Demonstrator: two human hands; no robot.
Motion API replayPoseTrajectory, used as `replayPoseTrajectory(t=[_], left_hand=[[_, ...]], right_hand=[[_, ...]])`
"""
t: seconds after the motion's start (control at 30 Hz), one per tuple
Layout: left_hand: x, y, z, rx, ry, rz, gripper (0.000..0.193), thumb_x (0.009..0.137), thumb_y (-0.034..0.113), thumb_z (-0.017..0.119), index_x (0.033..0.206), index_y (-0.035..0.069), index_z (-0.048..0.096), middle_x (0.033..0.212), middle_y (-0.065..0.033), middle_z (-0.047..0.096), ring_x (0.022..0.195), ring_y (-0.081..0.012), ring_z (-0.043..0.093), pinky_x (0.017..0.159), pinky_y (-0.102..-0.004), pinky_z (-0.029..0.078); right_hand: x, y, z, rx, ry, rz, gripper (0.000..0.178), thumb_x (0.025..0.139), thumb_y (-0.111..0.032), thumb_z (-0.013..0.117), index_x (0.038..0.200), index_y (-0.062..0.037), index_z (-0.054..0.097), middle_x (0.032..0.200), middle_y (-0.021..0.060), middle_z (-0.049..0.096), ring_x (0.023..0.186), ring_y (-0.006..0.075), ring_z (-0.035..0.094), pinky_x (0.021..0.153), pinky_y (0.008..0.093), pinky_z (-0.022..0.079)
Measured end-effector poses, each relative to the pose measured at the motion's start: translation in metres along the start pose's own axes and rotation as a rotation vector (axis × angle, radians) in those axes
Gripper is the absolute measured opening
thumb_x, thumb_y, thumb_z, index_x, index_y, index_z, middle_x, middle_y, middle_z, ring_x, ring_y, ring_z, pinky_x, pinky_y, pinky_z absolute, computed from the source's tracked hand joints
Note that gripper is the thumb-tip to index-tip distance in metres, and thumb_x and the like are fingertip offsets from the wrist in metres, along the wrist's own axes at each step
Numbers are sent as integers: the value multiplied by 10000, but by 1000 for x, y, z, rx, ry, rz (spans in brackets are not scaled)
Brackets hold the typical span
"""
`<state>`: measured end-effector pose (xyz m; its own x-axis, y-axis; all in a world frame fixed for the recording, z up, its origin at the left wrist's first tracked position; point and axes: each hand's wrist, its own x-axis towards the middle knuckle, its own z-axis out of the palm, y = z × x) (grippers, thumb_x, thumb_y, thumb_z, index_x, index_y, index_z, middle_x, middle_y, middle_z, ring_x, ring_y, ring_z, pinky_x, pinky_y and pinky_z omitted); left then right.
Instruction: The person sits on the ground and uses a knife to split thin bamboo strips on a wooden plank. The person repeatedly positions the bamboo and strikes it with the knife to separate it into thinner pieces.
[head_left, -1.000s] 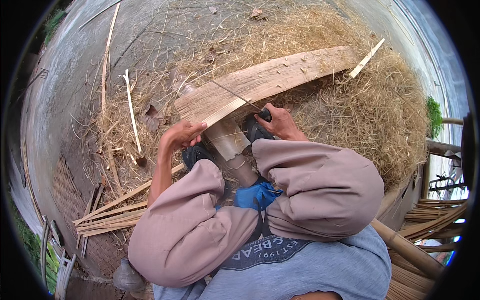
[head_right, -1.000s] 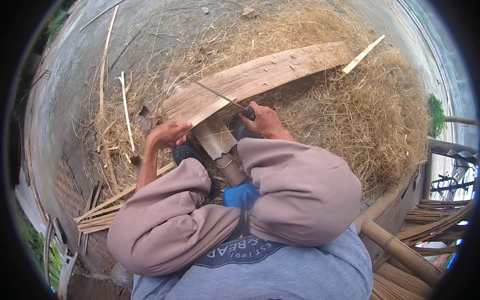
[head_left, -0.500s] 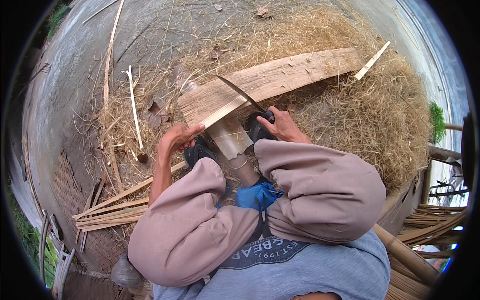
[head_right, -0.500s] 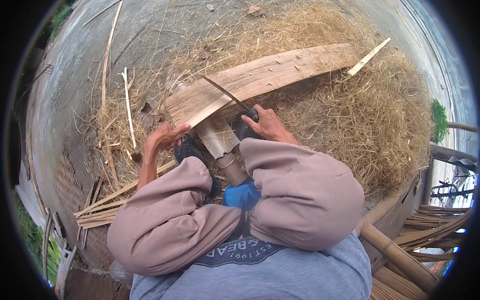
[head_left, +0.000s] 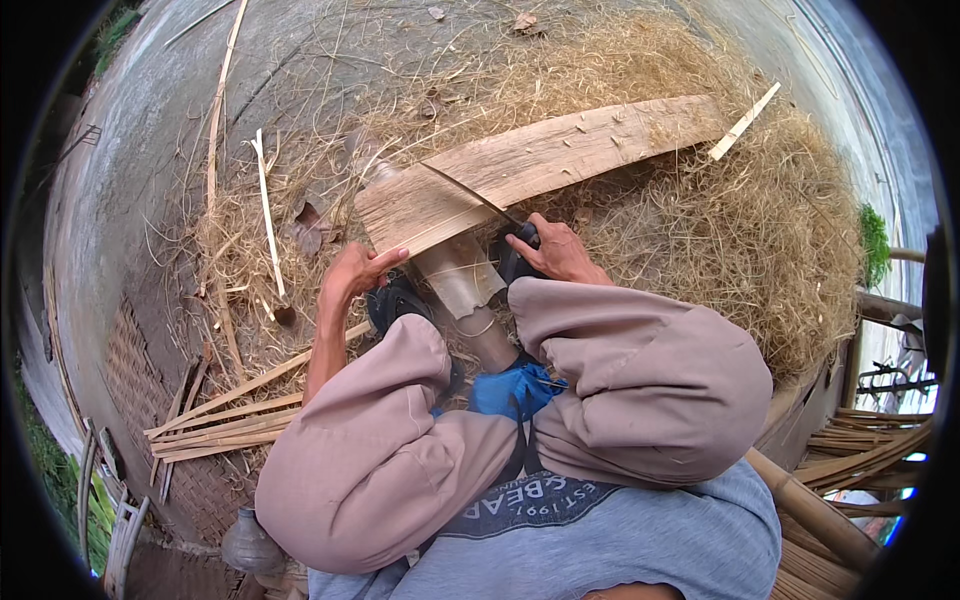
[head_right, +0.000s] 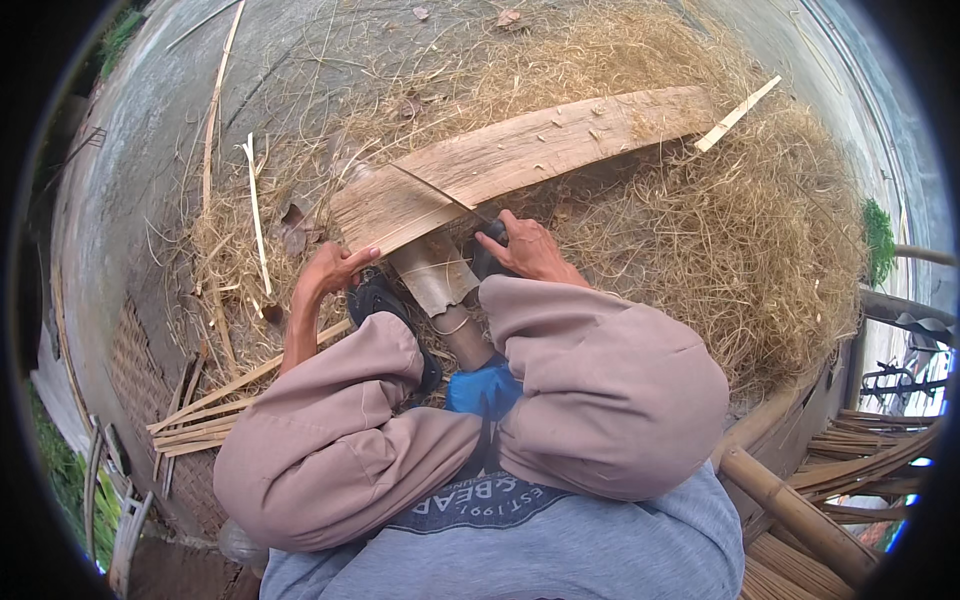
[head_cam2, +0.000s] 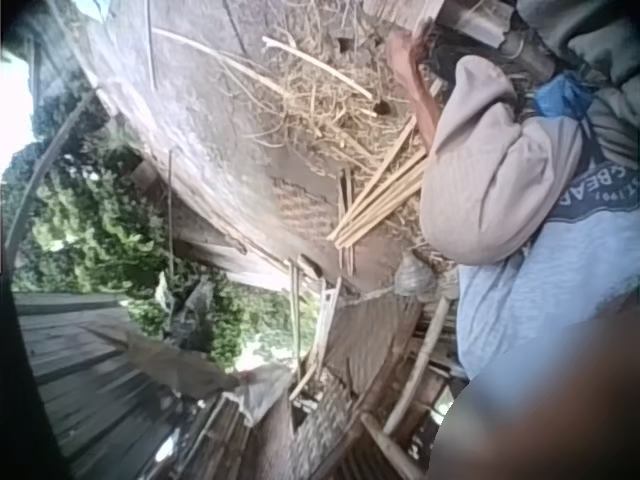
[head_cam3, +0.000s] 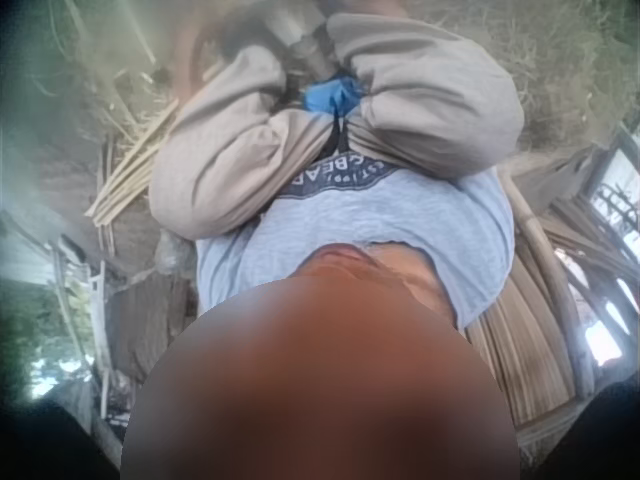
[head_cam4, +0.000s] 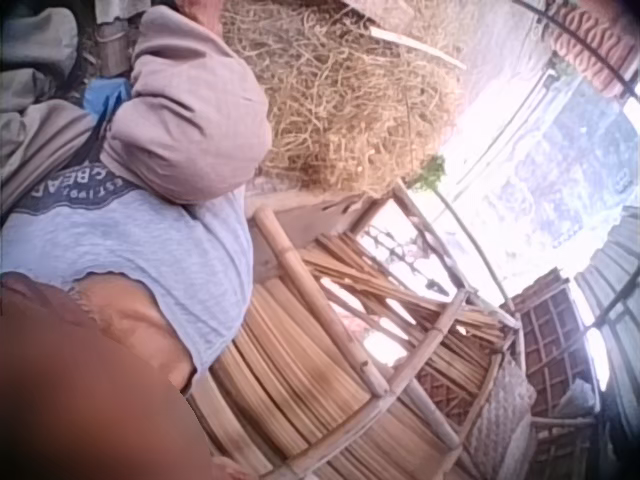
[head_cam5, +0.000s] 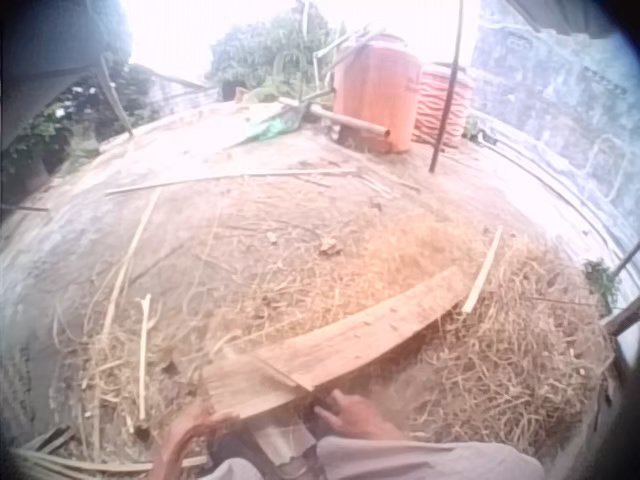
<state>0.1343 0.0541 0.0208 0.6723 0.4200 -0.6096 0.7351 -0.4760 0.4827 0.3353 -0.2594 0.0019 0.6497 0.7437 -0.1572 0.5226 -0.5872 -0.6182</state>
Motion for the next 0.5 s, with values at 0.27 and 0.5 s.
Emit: replayPoseTrajectory(t=[0.27, 0.5], left_hand=[[-8, -6, 5, 6, 75, -30, 795, 773, 820, 674, 562, 55, 721, 451, -50, 550, 463, -206, 585, 553, -392, 484], [-5, 4, 4, -6, 82, -23, 789, 774, 805, 686, 568, 45, 721, 451, -50, 550, 474, -215, 598, 562, -381, 491]], right_hand=[[-8, -41, -15, 266, 244, -206, 422, 920, -394, 776, 999, -26, 586, 810, 265, 706, 759, 443, 714, 631, 485, 551], [7, -3, 11, -78, 29, 71, 468, 944, -446, 725, 1007, -5, 583, 772, 279, 698, 787, 482, 712, 696, 549, 561]])
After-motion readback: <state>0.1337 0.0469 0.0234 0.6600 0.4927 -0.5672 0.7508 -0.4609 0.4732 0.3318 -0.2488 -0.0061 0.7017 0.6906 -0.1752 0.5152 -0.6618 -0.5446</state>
